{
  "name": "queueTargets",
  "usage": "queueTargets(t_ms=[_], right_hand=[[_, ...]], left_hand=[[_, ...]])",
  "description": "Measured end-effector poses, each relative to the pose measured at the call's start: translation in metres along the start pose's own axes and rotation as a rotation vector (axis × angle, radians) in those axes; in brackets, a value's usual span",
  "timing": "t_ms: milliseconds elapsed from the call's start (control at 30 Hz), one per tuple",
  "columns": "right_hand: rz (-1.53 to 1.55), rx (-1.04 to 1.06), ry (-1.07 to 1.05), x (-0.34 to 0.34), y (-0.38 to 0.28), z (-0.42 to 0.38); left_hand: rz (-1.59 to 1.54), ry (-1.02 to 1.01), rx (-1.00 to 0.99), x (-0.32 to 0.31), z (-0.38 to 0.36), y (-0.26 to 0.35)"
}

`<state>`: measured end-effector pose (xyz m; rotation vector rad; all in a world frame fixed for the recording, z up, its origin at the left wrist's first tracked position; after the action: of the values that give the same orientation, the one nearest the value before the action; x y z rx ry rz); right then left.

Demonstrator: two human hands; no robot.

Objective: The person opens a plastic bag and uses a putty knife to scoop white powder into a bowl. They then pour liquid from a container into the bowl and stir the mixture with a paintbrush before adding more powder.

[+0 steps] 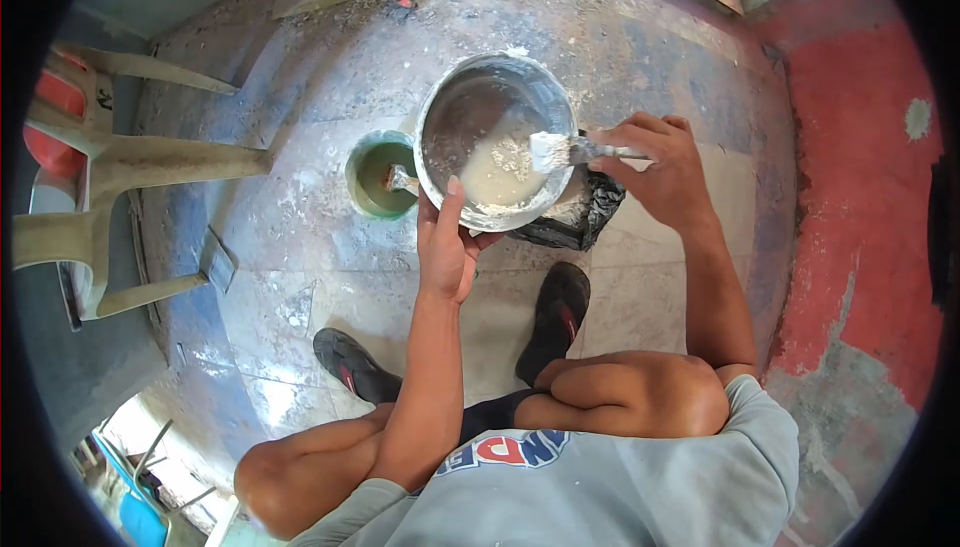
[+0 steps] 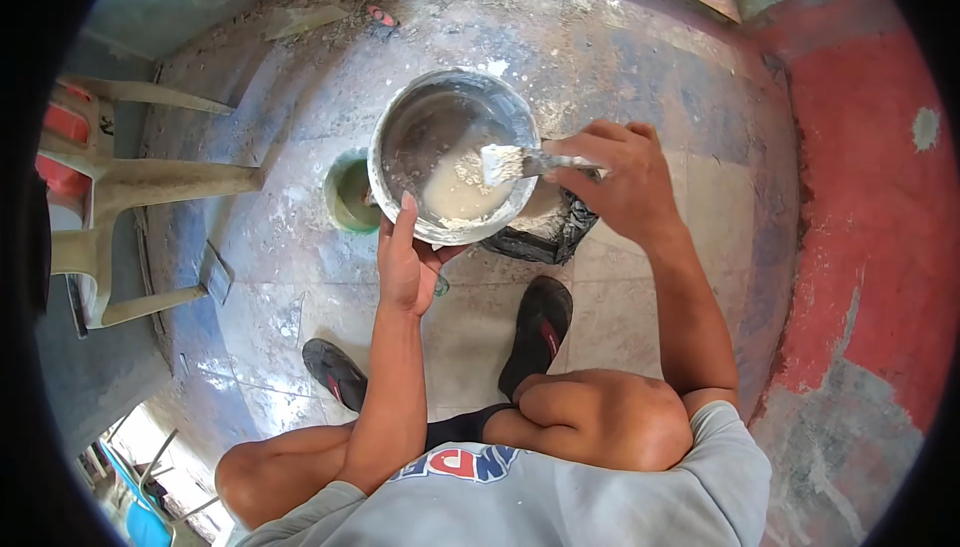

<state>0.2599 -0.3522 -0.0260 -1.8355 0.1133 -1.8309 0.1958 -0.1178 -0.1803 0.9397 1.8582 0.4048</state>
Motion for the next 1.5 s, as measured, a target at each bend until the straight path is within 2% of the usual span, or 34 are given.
queueTargets(t_ms=[100, 333, 633, 700, 933, 1200, 1500], right_hand=[[-0.065, 0.119, 0.035, -0.014, -0.024, 0.008], [-0.089, 0.132, 0.02, -0.029, -0.038, 0.016], [-0.133, 0.126, 0.054, -0.032, -0.035, 0.015], [-0.073, 0.116, -0.01, -0.038, -0.037, 0.014], [-0.06, 0.102, 0.0, -0.04, -0.03, 0.012], [-0.163, 0.08, 0.076, -0.03, -0.02, 0.009], [-0.107, 0.033, 0.077, -0.029, -0.001, 0.005]], left_hand=[[-0.01, -0.014, 0.011, -0.003, -0.002, -0.001], [-0.054, -0.025, 0.03, -0.002, -0.001, -0.007], [-0.059, -0.046, 0.031, -0.007, -0.002, -0.006], [-0.065, -0.046, 0.034, -0.007, -0.003, -0.006], [-0.062, -0.048, 0.026, -0.005, -0.002, -0.008], [-0.075, -0.042, 0.031, -0.001, 0.0, -0.01], [-0.074, -0.031, 0.014, -0.001, 0.0, -0.008]])
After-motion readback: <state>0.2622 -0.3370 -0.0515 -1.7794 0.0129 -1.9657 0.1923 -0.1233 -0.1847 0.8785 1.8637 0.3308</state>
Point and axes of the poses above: each hand's wrist, its own z-axis towards the middle knuckle, its own x-axis out of the back of the hand, y = z × x, the point moved 10 cm from there along z, towards the middle knuckle, and after that the axes turned 4 degrees about -y, right-handed, at the moved point
